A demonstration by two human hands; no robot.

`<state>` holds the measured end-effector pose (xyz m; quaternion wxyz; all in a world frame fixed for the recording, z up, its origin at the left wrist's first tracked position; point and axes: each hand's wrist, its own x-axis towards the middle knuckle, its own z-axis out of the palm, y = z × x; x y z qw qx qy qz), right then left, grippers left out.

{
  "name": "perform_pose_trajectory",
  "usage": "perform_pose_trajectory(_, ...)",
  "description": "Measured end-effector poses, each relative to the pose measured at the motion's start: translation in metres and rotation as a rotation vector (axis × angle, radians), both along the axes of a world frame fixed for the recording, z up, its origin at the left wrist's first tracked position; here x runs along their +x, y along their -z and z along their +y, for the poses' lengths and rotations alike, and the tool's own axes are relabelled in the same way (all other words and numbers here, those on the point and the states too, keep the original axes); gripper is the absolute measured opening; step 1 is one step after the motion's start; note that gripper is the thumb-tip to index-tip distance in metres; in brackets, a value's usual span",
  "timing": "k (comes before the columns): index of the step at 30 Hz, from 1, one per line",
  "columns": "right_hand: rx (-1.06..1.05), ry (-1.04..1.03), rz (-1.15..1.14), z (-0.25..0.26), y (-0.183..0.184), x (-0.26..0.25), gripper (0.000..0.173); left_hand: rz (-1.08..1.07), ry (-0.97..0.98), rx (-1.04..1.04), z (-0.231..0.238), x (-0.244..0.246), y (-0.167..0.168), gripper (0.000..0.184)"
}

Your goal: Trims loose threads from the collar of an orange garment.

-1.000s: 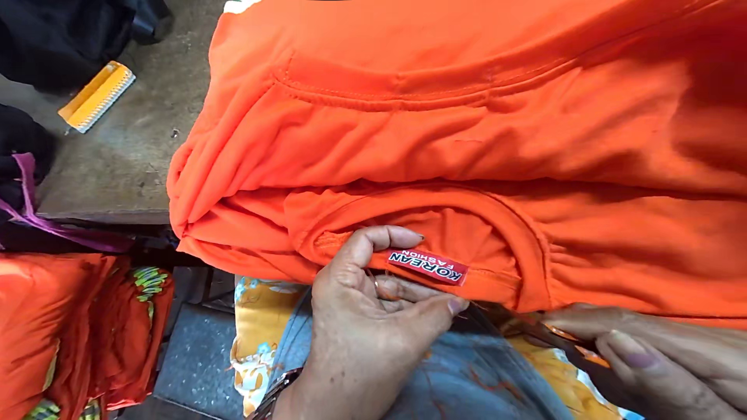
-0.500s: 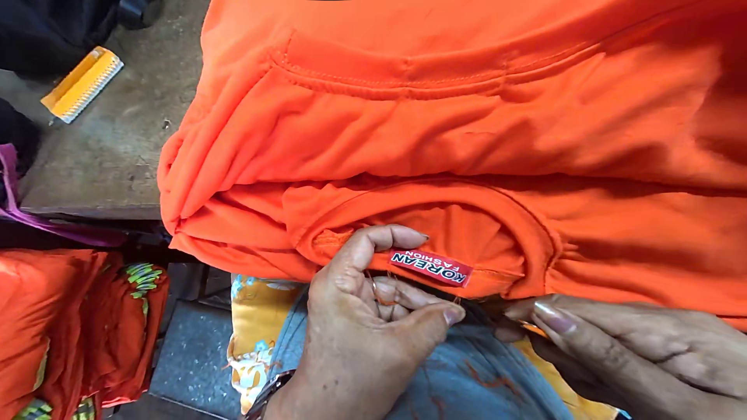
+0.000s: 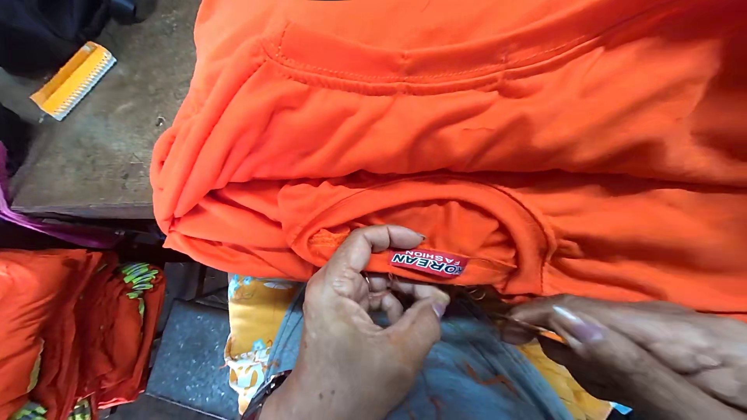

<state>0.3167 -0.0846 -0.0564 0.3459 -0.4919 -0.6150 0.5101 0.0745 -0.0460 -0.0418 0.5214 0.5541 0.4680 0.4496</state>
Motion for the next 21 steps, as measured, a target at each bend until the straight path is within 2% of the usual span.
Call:
perform_pose_trajectory(2, 0.009, 0.026, 0.037, -0.003, 0.001, 0.007, 0.04, 0.07, -0.013, 0.043, -0.001, 0.0, 0.0, 0.05)
perform_pose_trajectory(4, 0.094, 0.094, -0.02, -0.005, 0.001, 0.008, 0.041, 0.055, -0.051, 0.03, -0.001, 0.004, -0.002, 0.047)
perform_pose_trajectory(7, 0.488, 0.131, -0.4, -0.004, 0.005, 0.006, 0.046, -0.018, -0.094, -0.037, 0.002, 0.01, -0.004, 0.038)
perform_pose_trajectory(10, 0.695, 0.179, -0.652, -0.007, 0.007, -0.002, 0.046, -0.133, -0.082, -0.115, 0.001, 0.01, -0.005, 0.039)
perform_pose_trajectory(12, 0.697, 0.183, -0.65, -0.007, 0.009, 0.0, 0.045, -0.197, -0.056, -0.173, 0.0, 0.009, -0.007, 0.039)
perform_pose_trajectory(17, 0.56, 0.189, -0.393, -0.005, 0.001, -0.006, 0.046, -0.207, -0.061, -0.197, -0.002, 0.007, -0.009, 0.04)
perform_pose_trajectory(21, 0.816, 0.237, -0.527, 0.005, 0.011, -0.039, 0.026, -0.144, -0.071, -0.15, -0.004, 0.005, -0.008, 0.043)
